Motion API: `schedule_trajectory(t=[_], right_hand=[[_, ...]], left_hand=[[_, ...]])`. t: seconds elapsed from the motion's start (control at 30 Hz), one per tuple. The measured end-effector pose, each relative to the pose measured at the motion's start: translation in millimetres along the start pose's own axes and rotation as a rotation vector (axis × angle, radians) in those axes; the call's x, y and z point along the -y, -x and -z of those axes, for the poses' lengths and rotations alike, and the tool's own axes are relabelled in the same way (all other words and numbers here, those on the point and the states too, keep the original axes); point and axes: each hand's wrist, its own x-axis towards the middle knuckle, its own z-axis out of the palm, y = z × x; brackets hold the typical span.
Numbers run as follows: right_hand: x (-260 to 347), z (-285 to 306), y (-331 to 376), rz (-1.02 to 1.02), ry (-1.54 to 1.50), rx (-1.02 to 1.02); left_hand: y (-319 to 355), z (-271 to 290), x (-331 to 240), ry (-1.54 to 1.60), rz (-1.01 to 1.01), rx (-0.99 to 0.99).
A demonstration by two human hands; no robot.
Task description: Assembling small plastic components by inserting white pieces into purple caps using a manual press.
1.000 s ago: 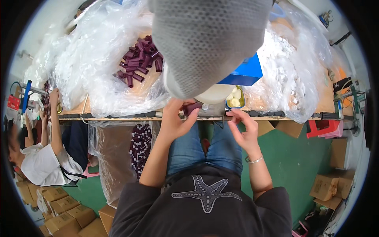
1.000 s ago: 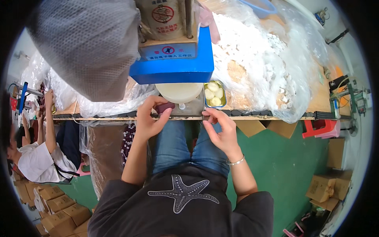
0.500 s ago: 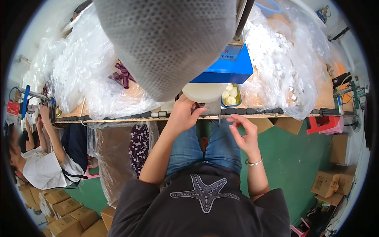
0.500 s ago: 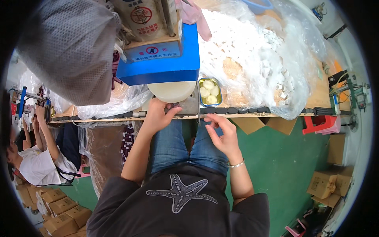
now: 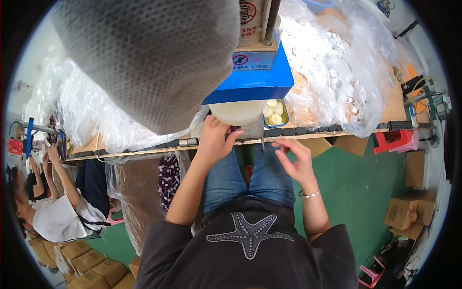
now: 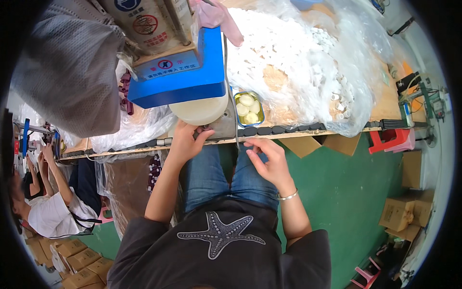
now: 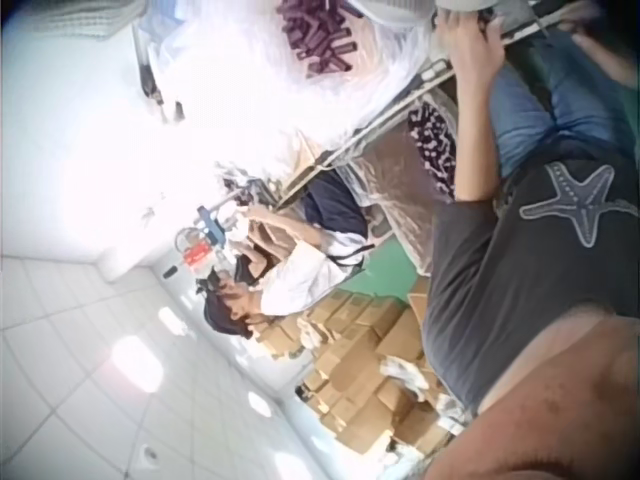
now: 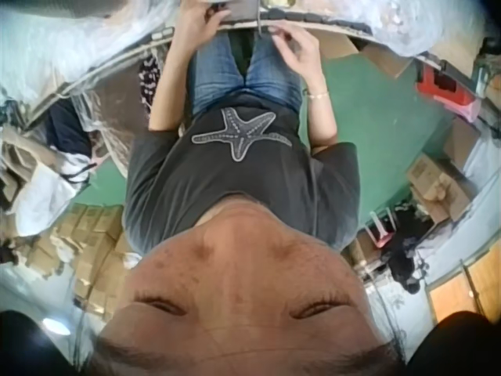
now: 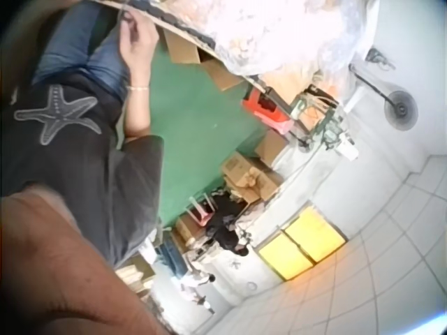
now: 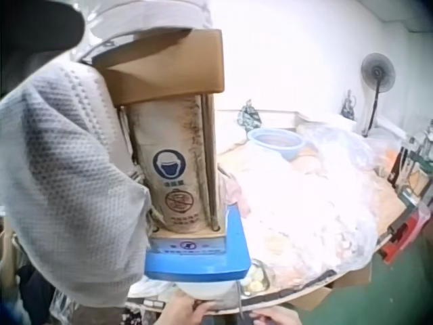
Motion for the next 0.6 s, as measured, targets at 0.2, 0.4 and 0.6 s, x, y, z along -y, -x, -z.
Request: schedule_trajectory(t=[0.2,0.4,0.6], right_hand=[[-0.6,5.4,-1.7,-0.002,0.015,-0.029],[-2.4,17.6,4.6,0.004,0.043,-0.064],[-46.4,111.9,-30.0,-0.019,0.499,-0.624]], left_hand=[[1.9,-2.8,3.9,0.005,-0.008,-0.005],[-0.5,-5.7,7.3,0.015,-0.027,-0.014],[4.5,-3.4,-3.2,-0.067,-0.016,-0.081]])
